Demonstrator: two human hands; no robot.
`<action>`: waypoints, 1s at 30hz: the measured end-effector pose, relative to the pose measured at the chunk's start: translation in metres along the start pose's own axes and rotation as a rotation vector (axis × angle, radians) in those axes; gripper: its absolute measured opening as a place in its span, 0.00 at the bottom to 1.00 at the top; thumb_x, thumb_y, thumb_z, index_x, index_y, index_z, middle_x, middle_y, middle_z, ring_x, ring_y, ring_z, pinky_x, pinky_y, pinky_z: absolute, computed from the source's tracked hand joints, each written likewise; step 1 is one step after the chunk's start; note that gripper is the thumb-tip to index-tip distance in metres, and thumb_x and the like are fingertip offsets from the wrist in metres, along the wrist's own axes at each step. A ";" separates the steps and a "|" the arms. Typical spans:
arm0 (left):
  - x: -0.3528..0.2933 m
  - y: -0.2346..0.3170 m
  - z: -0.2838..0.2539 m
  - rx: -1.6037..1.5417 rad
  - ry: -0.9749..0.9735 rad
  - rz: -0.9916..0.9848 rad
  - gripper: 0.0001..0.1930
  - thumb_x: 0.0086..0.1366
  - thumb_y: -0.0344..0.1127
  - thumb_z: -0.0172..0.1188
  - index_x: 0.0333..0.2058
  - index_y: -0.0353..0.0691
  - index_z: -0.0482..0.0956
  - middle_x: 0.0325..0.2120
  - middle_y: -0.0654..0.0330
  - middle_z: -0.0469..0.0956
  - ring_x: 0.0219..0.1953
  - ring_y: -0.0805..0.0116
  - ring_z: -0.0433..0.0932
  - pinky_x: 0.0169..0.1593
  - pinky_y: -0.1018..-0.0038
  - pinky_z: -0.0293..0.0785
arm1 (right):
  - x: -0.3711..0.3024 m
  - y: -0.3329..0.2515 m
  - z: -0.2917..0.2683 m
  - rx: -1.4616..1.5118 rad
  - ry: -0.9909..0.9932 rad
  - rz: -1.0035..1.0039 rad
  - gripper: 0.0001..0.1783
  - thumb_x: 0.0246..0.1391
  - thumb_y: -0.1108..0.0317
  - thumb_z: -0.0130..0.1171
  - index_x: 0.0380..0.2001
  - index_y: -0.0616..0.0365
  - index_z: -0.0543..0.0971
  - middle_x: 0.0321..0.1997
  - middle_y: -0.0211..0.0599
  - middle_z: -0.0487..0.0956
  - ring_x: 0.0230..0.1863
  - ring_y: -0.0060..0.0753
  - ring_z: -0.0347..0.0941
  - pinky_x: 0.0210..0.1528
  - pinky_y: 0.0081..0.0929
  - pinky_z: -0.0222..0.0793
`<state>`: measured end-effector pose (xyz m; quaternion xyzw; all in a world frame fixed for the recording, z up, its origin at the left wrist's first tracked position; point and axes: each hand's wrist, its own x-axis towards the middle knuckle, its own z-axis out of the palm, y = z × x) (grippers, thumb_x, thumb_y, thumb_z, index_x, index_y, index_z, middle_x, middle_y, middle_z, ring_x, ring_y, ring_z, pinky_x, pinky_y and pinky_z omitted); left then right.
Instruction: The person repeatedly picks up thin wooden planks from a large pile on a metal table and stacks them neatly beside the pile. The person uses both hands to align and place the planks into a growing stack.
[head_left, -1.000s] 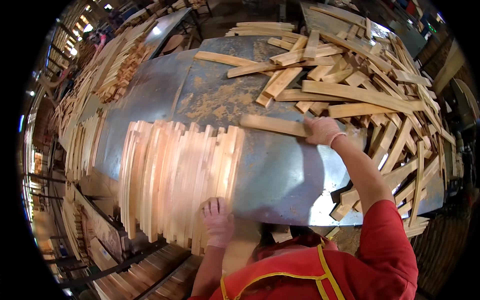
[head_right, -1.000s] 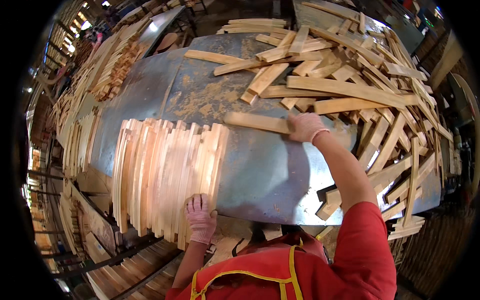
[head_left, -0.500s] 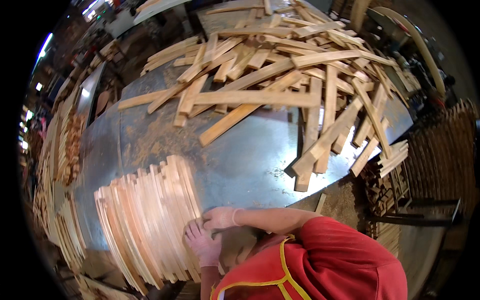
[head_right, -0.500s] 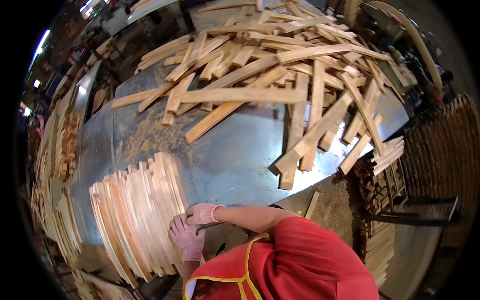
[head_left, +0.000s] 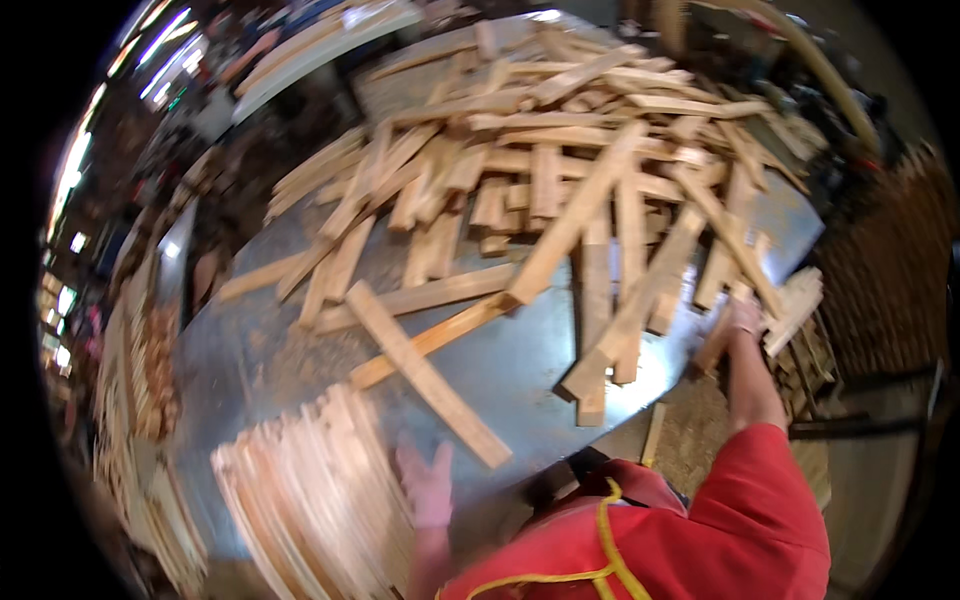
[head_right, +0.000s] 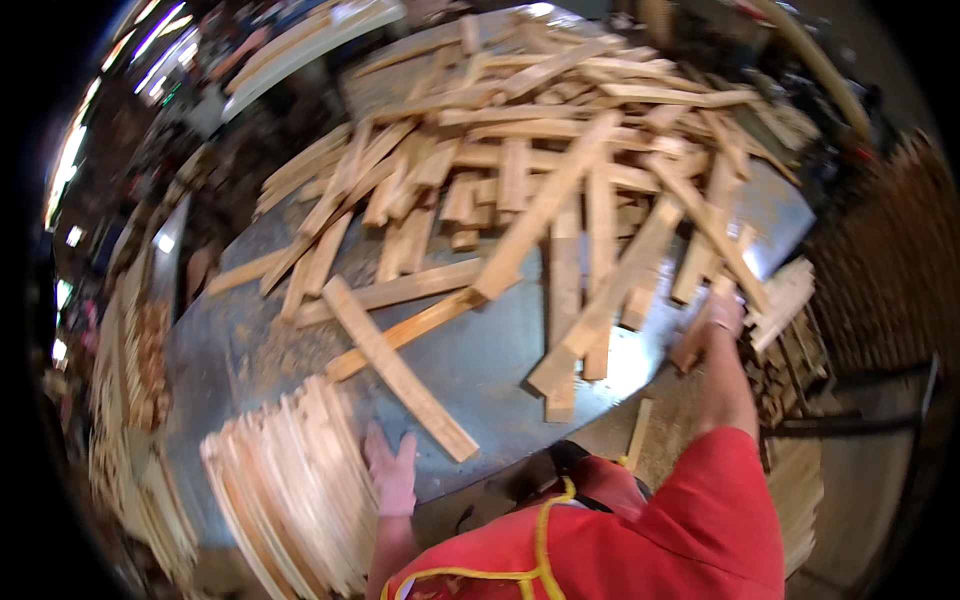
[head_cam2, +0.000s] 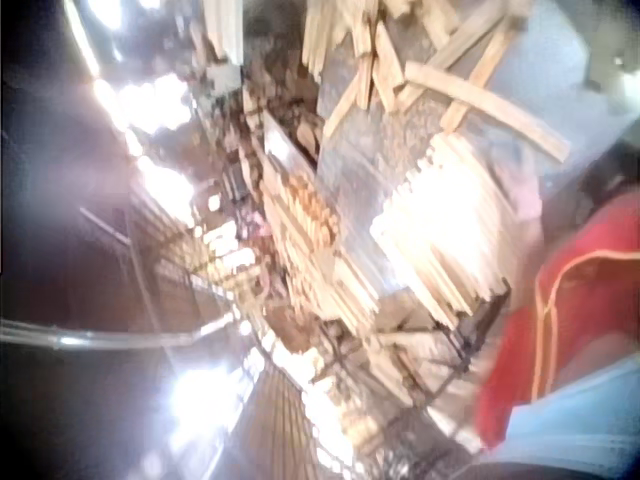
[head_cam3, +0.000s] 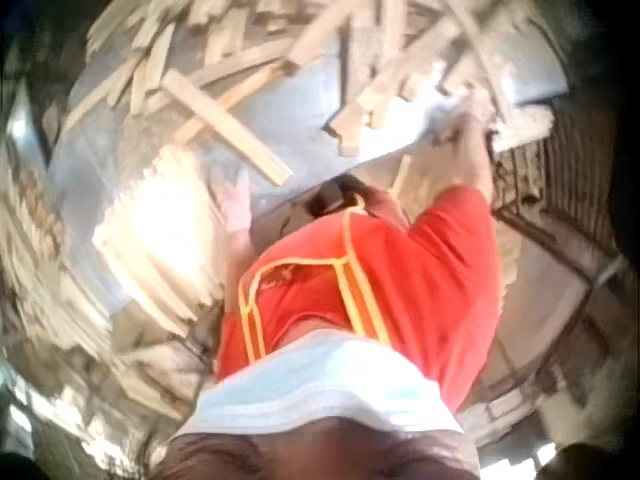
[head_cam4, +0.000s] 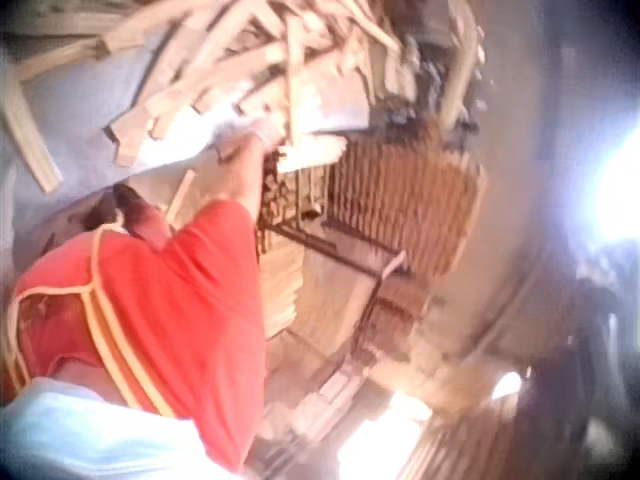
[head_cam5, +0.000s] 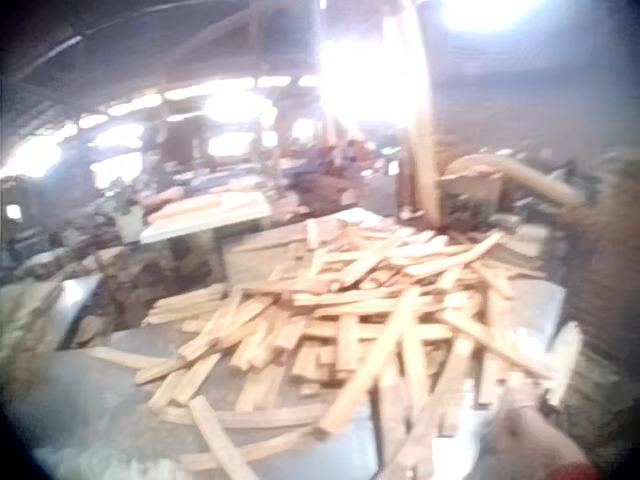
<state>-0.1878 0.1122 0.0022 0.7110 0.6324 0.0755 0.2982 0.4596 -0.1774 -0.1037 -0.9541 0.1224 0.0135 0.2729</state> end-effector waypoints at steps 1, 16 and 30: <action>0.019 0.016 0.011 -0.068 -0.007 -0.040 0.51 0.66 0.57 0.65 0.76 0.32 0.53 0.74 0.38 0.59 0.77 0.40 0.52 0.78 0.57 0.53 | 0.025 0.035 0.005 0.104 -0.073 0.053 0.39 0.51 0.41 0.66 0.56 0.63 0.82 0.57 0.55 0.83 0.58 0.54 0.81 0.60 0.47 0.74; 0.050 0.022 0.026 -1.428 -0.203 -0.272 0.28 0.60 0.35 0.68 0.58 0.40 0.71 0.41 0.51 0.83 0.34 0.55 0.84 0.36 0.60 0.86 | 0.044 0.044 -0.040 0.204 -0.593 0.137 0.26 0.56 0.57 0.61 0.54 0.60 0.74 0.48 0.48 0.81 0.47 0.48 0.80 0.53 0.48 0.77; -0.086 -0.107 -0.013 0.487 0.213 -0.091 0.40 0.61 0.49 0.67 0.70 0.43 0.65 0.70 0.52 0.63 0.73 0.48 0.60 0.74 0.51 0.57 | -0.466 -0.049 -0.002 0.830 -1.768 0.032 0.30 0.52 0.74 0.64 0.60 0.57 0.71 0.50 0.40 0.79 0.51 0.41 0.78 0.57 0.41 0.78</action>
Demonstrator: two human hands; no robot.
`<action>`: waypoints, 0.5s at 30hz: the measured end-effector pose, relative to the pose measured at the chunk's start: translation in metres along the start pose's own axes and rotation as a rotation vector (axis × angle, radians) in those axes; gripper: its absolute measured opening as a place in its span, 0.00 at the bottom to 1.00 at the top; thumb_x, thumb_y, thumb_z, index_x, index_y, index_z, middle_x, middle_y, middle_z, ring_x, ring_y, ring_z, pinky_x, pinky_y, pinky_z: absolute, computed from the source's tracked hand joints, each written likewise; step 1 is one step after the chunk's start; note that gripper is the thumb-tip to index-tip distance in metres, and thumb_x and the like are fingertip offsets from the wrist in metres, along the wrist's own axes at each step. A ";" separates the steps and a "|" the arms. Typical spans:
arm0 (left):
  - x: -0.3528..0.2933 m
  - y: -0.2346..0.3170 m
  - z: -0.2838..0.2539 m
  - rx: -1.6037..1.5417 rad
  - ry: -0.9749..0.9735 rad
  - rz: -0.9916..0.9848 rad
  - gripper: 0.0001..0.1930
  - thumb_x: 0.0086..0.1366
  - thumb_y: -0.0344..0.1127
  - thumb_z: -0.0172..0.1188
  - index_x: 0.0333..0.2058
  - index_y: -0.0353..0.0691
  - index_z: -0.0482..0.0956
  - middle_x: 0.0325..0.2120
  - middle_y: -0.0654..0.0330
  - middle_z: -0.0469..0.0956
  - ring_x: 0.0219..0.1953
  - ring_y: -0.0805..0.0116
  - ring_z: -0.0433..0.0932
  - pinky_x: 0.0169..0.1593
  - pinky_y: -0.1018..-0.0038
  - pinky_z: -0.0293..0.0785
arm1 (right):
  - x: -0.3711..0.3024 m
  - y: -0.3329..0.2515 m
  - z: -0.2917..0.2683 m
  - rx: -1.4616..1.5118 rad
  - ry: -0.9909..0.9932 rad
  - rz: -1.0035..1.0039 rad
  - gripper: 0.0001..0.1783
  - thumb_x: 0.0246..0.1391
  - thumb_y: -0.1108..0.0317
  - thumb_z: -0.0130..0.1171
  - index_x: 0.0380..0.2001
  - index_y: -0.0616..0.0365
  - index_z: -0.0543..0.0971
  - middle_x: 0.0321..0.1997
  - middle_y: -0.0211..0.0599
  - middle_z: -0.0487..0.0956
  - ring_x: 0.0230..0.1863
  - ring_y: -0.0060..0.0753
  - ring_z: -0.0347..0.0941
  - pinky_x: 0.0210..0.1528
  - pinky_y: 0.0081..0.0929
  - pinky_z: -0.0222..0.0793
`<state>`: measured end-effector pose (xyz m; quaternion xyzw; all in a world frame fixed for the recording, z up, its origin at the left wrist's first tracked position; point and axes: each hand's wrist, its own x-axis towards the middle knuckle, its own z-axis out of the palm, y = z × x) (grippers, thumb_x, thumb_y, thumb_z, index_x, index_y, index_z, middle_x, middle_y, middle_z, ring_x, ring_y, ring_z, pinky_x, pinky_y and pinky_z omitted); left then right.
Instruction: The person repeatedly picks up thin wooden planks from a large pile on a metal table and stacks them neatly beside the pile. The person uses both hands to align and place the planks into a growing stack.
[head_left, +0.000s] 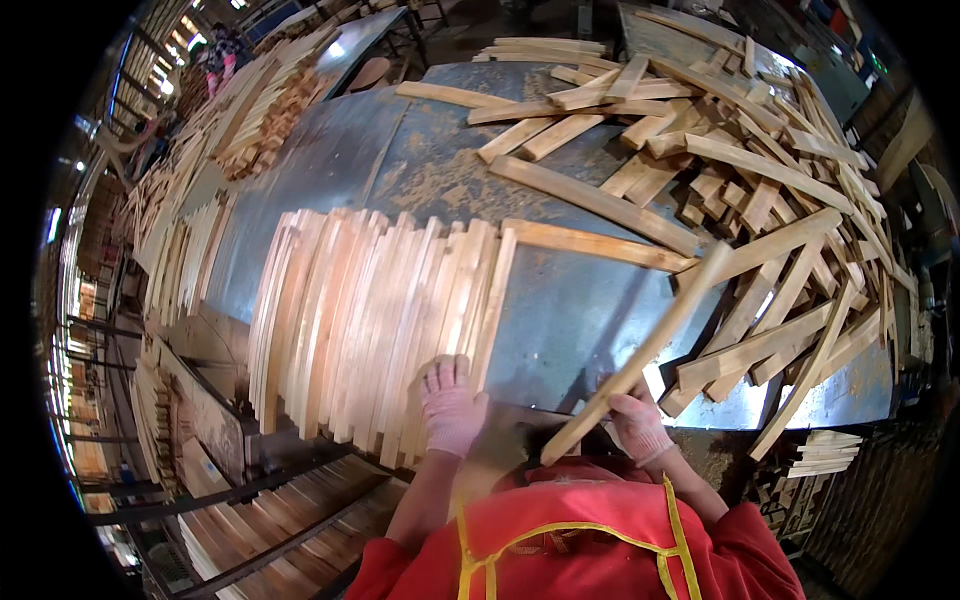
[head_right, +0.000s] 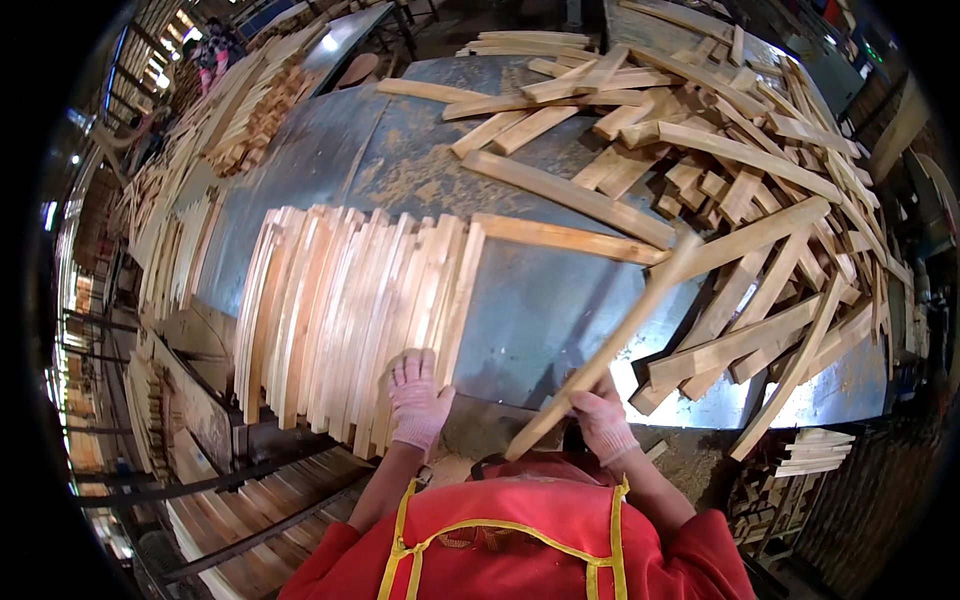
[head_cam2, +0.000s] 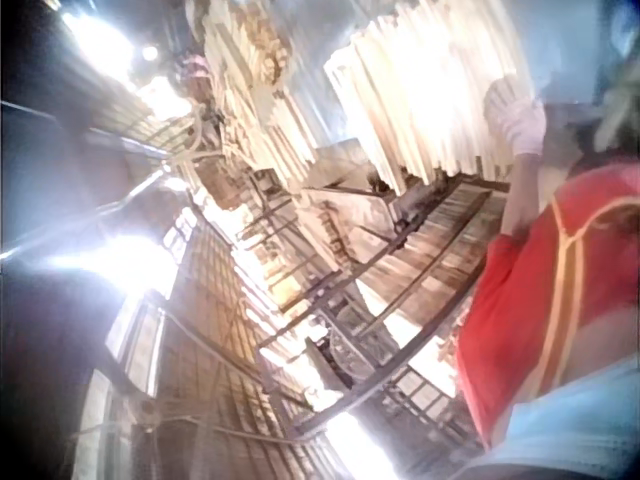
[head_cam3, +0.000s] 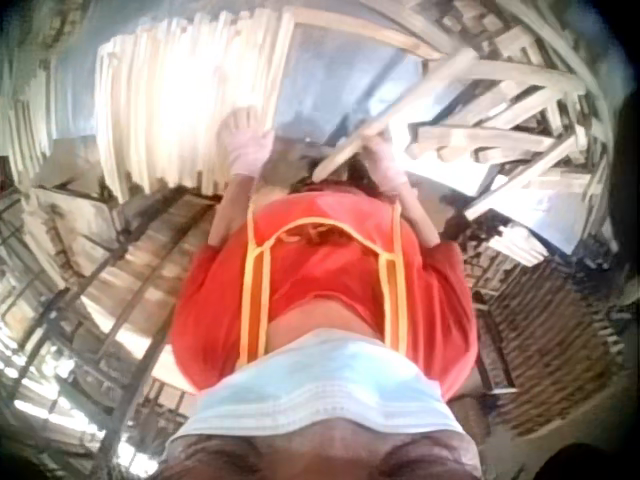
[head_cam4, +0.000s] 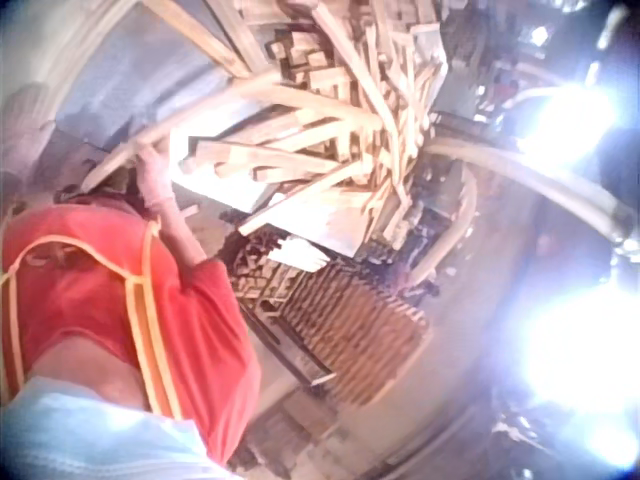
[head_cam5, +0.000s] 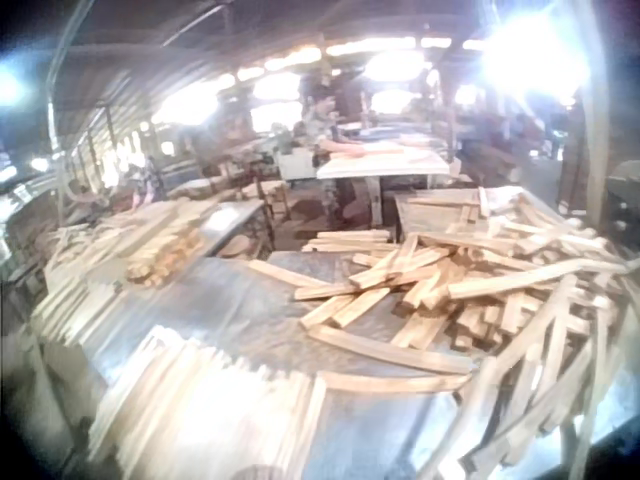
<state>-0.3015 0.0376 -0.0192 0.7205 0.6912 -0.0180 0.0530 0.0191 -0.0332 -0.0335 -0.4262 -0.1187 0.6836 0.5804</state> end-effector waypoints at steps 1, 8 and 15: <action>0.002 -0.001 -0.007 -0.058 0.008 0.032 0.39 0.62 0.49 0.66 0.69 0.42 0.67 0.69 0.52 0.64 0.72 0.48 0.61 0.73 0.51 0.58 | 0.011 0.014 0.017 0.002 -0.034 0.037 0.30 0.53 0.77 0.63 0.61 0.58 0.71 0.51 0.38 0.78 0.51 0.39 0.78 0.56 0.39 0.78; -0.003 -0.005 -0.014 -0.242 0.159 0.288 0.32 0.64 0.51 0.64 0.61 0.37 0.74 0.60 0.50 0.72 0.66 0.48 0.67 0.69 0.53 0.63 | 0.077 0.069 0.110 -0.856 -0.473 0.445 0.35 0.59 0.59 0.62 0.69 0.57 0.72 0.59 0.46 0.82 0.59 0.44 0.77 0.64 0.34 0.71; -0.007 0.000 0.006 -0.084 0.078 0.209 0.45 0.57 0.56 0.69 0.69 0.40 0.67 0.66 0.49 0.67 0.69 0.47 0.64 0.72 0.46 0.55 | 0.193 -0.052 0.110 -1.831 -0.033 -0.393 0.28 0.51 0.65 0.61 0.57 0.57 0.76 0.57 0.55 0.80 0.58 0.62 0.76 0.61 0.51 0.73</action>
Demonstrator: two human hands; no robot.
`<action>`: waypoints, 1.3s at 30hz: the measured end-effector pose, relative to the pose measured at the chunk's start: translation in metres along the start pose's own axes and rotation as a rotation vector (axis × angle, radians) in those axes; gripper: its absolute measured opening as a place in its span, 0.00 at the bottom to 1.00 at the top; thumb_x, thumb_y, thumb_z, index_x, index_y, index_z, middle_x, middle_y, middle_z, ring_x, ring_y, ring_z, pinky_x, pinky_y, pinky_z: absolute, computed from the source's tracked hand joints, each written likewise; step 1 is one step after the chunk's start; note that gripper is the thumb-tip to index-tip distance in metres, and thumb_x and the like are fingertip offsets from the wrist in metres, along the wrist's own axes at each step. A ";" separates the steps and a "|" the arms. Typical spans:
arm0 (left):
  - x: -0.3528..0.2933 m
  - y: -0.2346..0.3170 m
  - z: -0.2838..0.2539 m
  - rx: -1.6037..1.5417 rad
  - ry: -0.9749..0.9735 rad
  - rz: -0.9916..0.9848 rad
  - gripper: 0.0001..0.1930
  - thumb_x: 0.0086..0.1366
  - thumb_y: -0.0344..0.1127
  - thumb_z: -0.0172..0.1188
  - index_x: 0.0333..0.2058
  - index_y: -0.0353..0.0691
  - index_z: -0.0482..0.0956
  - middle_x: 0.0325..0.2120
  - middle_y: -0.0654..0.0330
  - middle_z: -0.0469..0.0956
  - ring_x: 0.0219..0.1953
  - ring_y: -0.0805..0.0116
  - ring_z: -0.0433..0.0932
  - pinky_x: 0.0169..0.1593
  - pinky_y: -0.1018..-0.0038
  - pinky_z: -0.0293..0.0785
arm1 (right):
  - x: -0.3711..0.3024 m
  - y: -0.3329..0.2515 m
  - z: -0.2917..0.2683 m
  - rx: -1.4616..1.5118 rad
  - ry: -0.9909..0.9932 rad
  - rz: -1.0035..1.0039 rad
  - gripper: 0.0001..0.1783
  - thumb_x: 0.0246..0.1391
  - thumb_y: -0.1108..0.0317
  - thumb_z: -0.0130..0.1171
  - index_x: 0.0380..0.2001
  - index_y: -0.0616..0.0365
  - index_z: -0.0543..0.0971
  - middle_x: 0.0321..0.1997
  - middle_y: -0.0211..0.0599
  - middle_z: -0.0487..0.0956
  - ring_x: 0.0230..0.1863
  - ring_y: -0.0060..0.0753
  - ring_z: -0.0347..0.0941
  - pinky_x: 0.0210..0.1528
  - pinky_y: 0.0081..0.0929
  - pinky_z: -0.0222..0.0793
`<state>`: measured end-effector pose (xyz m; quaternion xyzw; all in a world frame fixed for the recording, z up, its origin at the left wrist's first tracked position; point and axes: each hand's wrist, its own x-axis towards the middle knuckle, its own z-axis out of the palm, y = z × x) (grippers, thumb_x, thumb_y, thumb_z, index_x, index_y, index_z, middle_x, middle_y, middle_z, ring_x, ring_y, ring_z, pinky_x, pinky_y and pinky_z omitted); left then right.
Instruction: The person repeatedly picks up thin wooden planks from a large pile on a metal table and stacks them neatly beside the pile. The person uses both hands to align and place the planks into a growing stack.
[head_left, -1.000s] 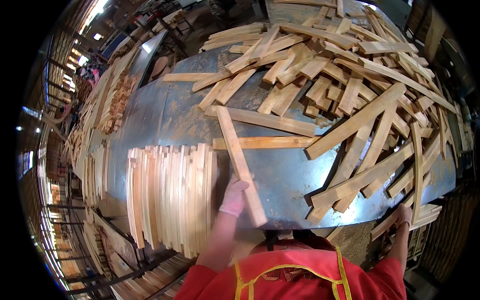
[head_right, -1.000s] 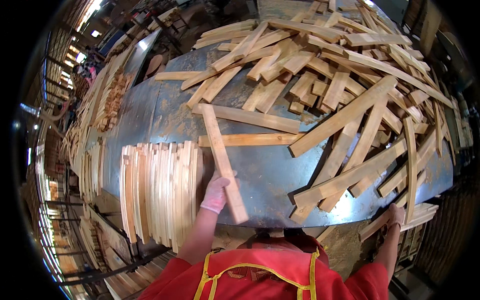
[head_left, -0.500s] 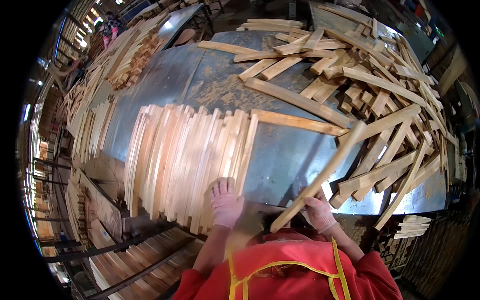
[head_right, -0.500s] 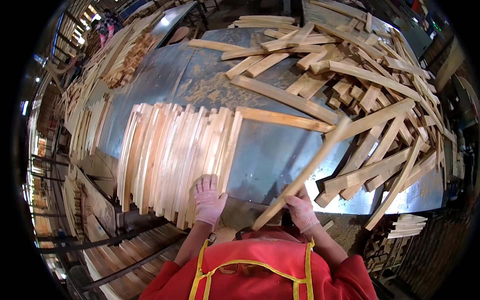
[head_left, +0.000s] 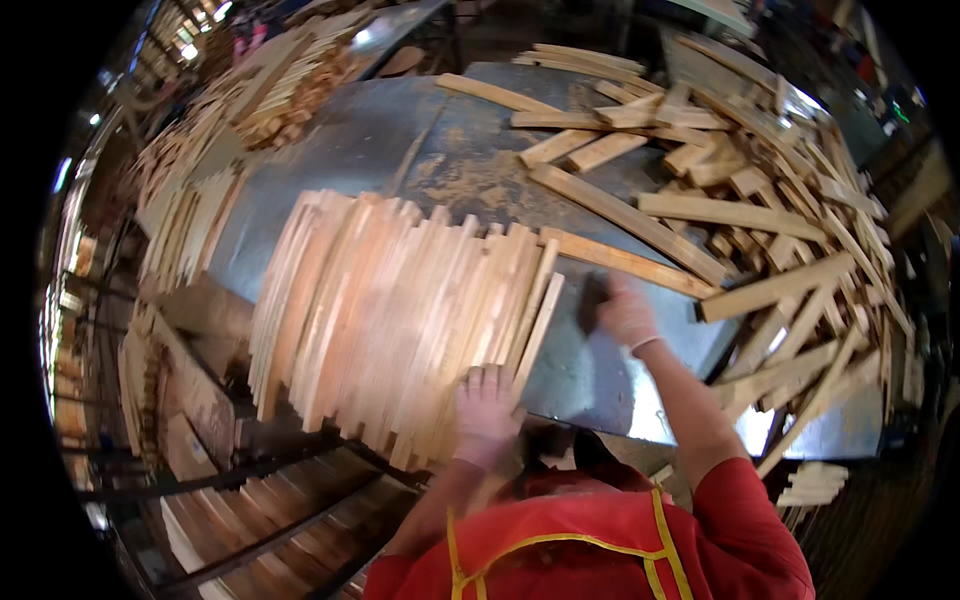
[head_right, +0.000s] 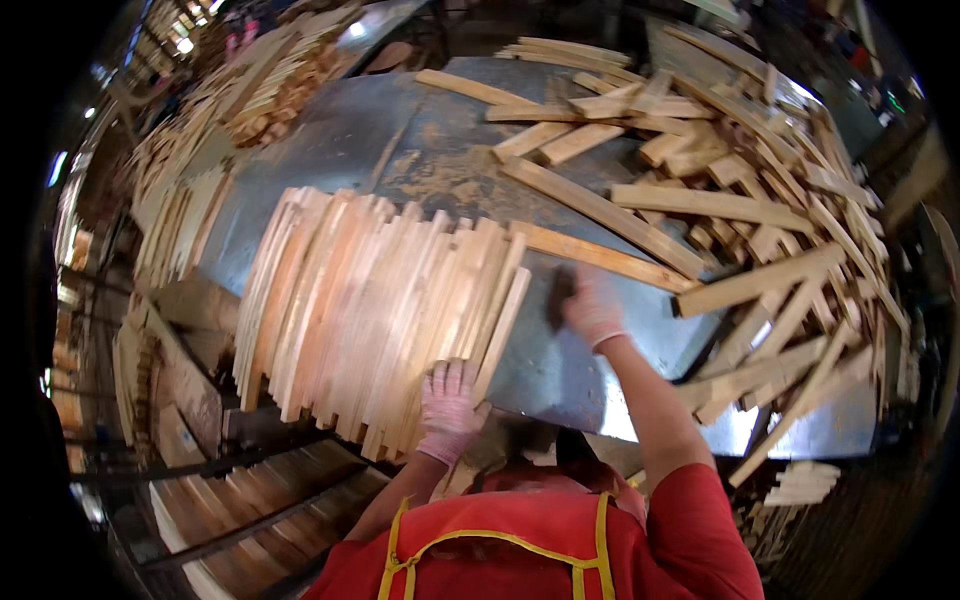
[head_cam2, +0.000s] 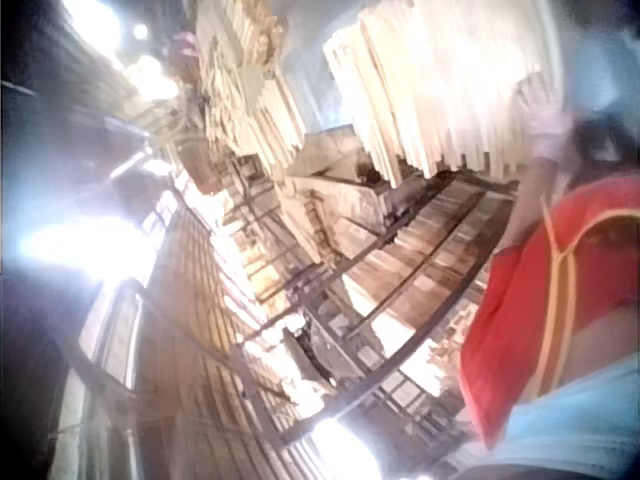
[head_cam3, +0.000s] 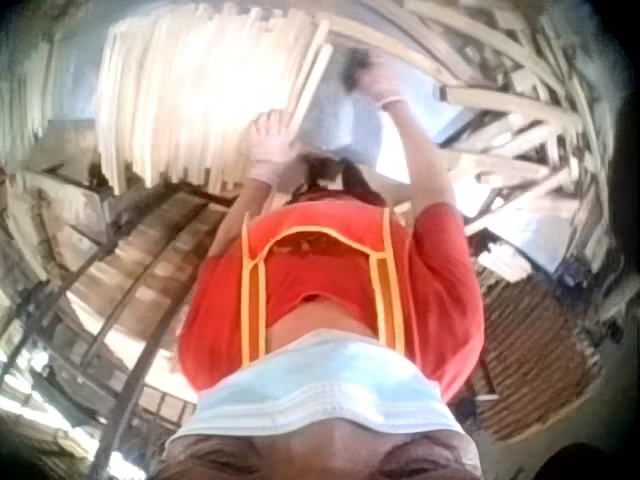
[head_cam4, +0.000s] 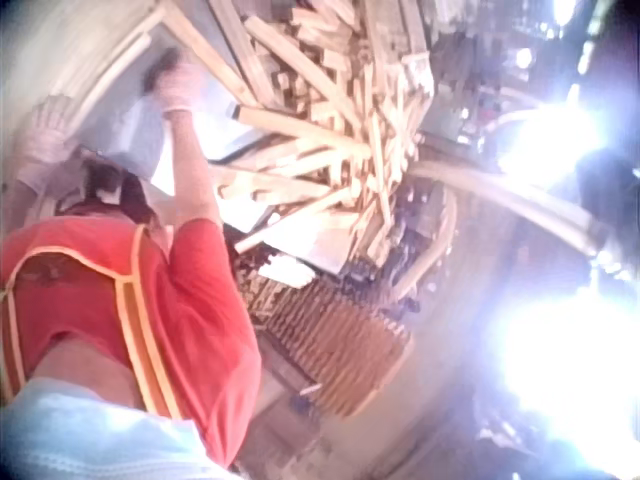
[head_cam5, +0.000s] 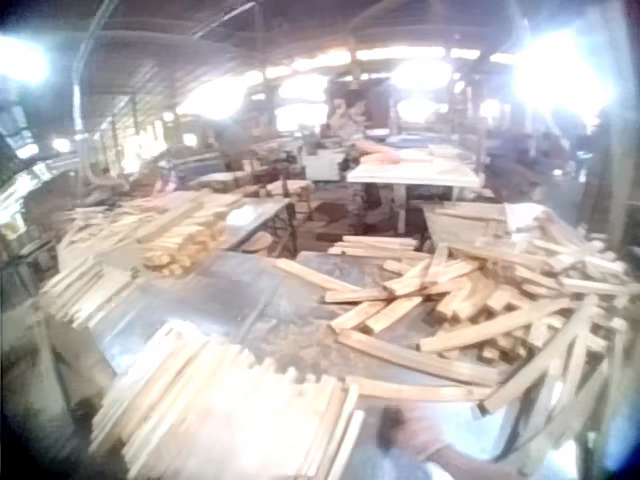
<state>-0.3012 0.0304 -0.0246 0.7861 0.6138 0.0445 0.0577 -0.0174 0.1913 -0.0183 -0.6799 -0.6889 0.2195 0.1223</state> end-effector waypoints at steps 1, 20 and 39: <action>0.002 -0.001 0.004 0.026 0.017 0.022 0.45 0.57 0.55 0.69 0.69 0.40 0.66 0.67 0.49 0.67 0.69 0.46 0.63 0.73 0.45 0.55 | 0.022 0.035 -0.005 -0.188 0.163 -0.037 0.30 0.48 0.64 0.65 0.56 0.60 0.75 0.58 0.54 0.79 0.60 0.59 0.74 0.61 0.50 0.73; 0.071 0.001 -0.191 0.130 0.013 -0.039 0.34 0.65 0.54 0.61 0.64 0.37 0.75 0.58 0.46 0.78 0.62 0.48 0.76 0.66 0.54 0.70 | -0.003 -0.132 -0.079 -0.134 0.195 -1.260 0.28 0.44 0.62 0.73 0.52 0.51 0.82 0.53 0.40 0.78 0.56 0.49 0.75 0.61 0.50 0.71; -0.059 -0.471 -0.057 0.388 0.134 -0.652 0.31 0.68 0.34 0.54 0.70 0.41 0.67 0.68 0.49 0.71 0.69 0.49 0.69 0.72 0.56 0.64 | -0.040 -0.086 -0.004 0.140 -0.266 -0.091 0.27 0.52 0.61 0.69 0.57 0.51 0.82 0.49 0.50 0.85 0.51 0.54 0.80 0.58 0.43 0.76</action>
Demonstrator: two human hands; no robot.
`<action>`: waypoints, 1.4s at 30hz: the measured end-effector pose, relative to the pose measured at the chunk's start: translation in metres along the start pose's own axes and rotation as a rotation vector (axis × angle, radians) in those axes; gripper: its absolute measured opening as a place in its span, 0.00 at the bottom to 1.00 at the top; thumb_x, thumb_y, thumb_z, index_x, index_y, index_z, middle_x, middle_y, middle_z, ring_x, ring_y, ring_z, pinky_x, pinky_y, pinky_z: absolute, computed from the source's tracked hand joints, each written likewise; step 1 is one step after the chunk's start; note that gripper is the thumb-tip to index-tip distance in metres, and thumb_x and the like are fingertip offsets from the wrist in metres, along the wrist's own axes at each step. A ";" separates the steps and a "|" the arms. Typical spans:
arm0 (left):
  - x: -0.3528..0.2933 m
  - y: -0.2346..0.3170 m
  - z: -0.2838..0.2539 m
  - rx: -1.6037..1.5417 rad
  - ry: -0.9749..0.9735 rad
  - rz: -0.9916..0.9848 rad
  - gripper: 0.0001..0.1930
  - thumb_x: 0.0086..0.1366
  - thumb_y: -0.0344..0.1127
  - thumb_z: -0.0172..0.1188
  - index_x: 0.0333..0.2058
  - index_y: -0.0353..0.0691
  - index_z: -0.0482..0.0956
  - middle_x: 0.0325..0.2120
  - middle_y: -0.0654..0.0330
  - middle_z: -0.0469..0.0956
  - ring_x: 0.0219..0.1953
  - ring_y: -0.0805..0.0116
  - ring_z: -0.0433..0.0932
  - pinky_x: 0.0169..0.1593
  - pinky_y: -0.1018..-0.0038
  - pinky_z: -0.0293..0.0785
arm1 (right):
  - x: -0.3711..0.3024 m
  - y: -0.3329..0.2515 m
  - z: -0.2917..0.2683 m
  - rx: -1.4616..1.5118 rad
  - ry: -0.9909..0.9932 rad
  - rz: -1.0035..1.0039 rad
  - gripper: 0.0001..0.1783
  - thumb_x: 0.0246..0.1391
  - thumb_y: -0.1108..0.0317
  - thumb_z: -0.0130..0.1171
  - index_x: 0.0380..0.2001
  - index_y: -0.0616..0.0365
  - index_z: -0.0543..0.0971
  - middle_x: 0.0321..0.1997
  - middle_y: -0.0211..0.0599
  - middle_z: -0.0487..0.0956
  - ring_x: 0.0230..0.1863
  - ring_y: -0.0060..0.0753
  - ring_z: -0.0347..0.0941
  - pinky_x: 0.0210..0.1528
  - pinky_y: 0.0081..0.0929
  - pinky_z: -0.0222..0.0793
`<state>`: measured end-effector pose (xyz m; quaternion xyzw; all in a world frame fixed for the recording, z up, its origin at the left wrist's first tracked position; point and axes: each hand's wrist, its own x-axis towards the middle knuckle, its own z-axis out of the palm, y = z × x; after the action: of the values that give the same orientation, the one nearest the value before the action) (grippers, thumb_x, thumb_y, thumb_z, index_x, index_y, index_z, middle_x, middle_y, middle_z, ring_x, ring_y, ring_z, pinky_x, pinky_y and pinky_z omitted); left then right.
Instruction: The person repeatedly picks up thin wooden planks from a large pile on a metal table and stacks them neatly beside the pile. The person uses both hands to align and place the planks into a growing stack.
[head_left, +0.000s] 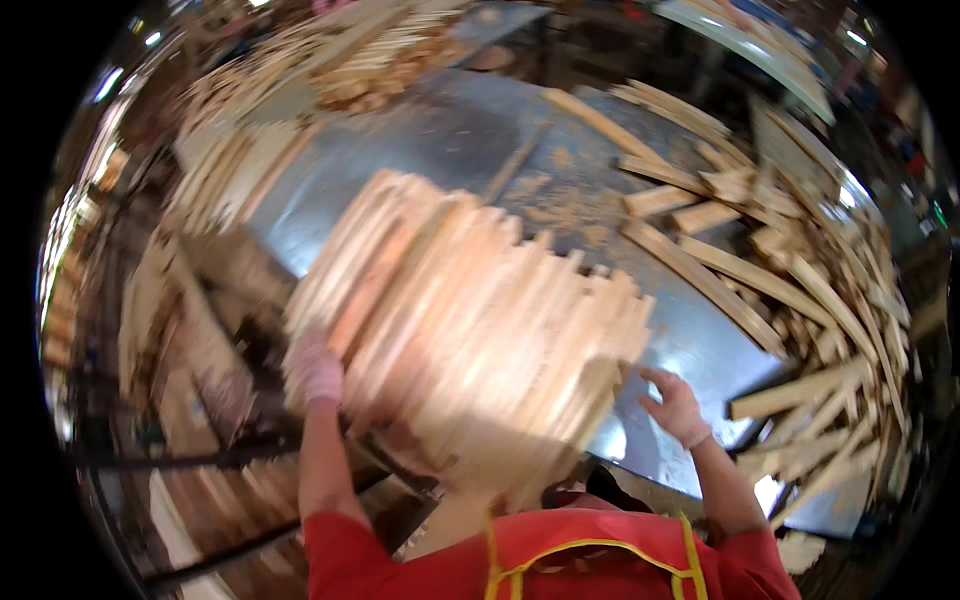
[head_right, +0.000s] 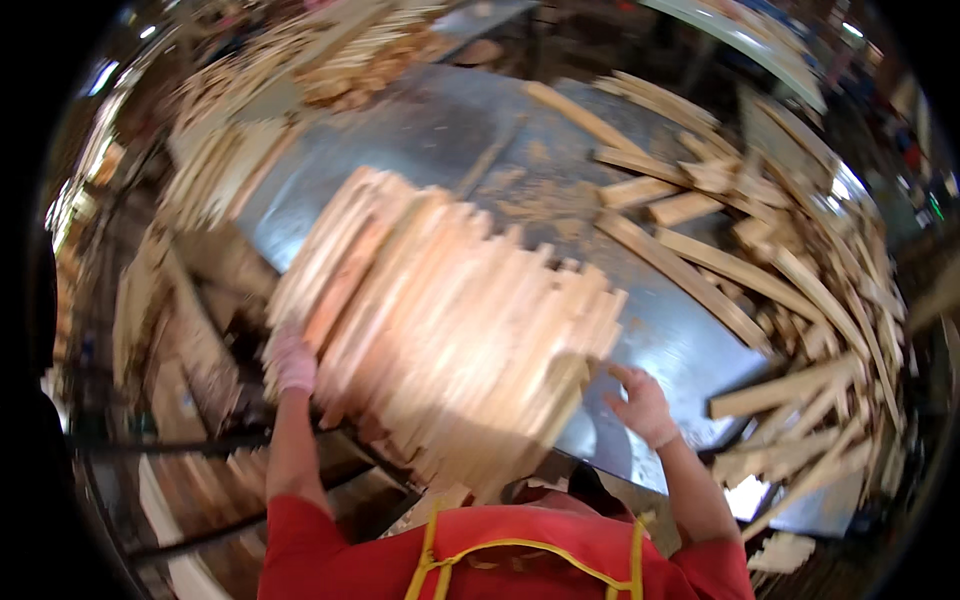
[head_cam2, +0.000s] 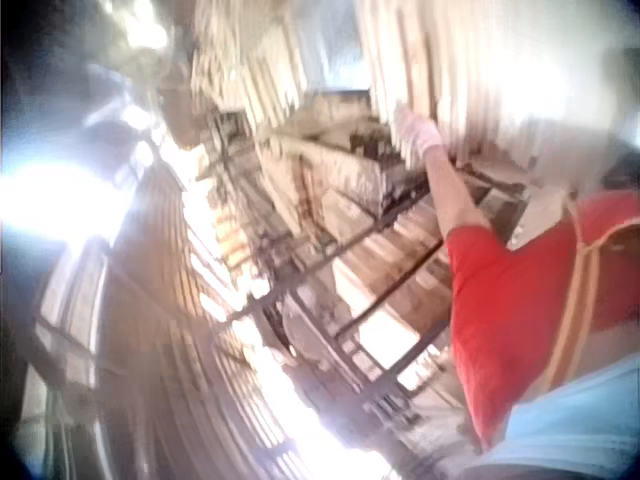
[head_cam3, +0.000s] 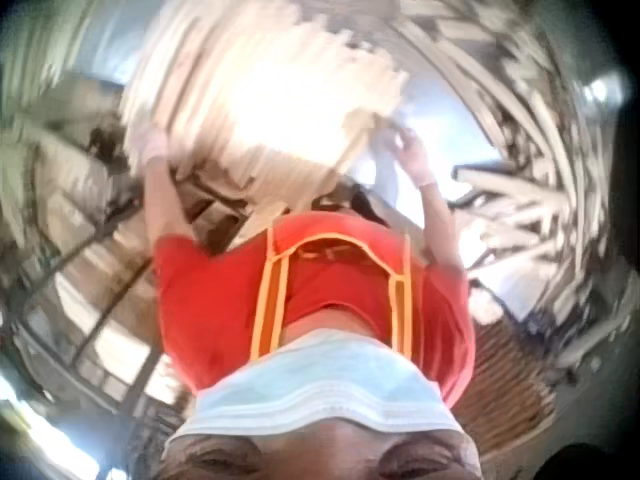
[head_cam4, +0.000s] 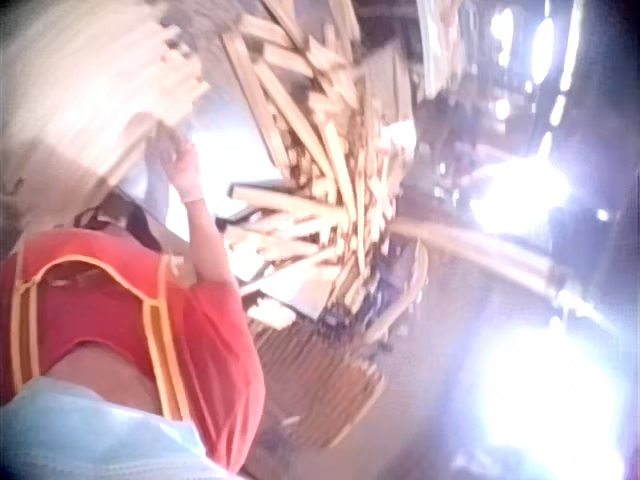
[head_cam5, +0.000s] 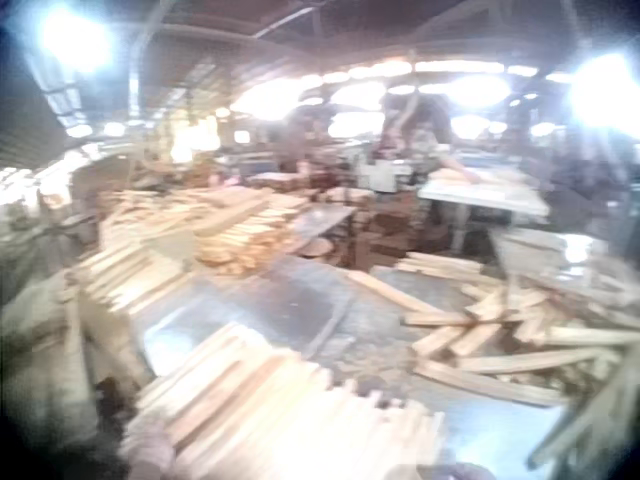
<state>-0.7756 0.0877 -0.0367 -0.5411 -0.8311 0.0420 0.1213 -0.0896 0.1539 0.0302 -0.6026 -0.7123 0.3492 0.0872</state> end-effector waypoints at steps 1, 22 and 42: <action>0.007 0.046 -0.021 -0.137 0.060 -0.013 0.33 0.68 0.35 0.56 0.71 0.37 0.65 0.68 0.46 0.70 0.70 0.46 0.67 0.73 0.54 0.62 | 0.004 0.041 -0.010 -0.011 0.122 -0.021 0.28 0.54 0.60 0.68 0.59 0.53 0.81 0.53 0.50 0.84 0.56 0.56 0.79 0.60 0.45 0.75; -0.218 0.401 -0.146 -0.522 -0.048 0.648 0.32 0.58 0.44 0.70 0.60 0.44 0.72 0.57 0.51 0.70 0.64 0.46 0.66 0.67 0.46 0.62 | 0.007 0.151 -0.054 0.787 -0.089 0.172 0.41 0.64 0.51 0.61 0.72 0.67 0.66 0.50 0.39 0.84 0.47 0.36 0.81 0.50 0.33 0.77; -0.329 0.255 -0.088 -2.117 -0.532 -1.156 0.21 0.74 0.53 0.56 0.53 0.41 0.76 0.58 0.53 0.78 0.53 0.52 0.78 0.56 0.61 0.76 | -0.023 0.018 0.101 1.238 0.304 0.369 0.48 0.65 0.68 0.65 0.79 0.68 0.50 0.78 0.52 0.63 0.74 0.46 0.65 0.75 0.34 0.60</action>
<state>-0.4002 -0.1117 -0.0541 0.0995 -0.5717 -0.6021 -0.5484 -0.1244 0.0934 -0.0482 -0.5958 -0.2449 0.6144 0.4556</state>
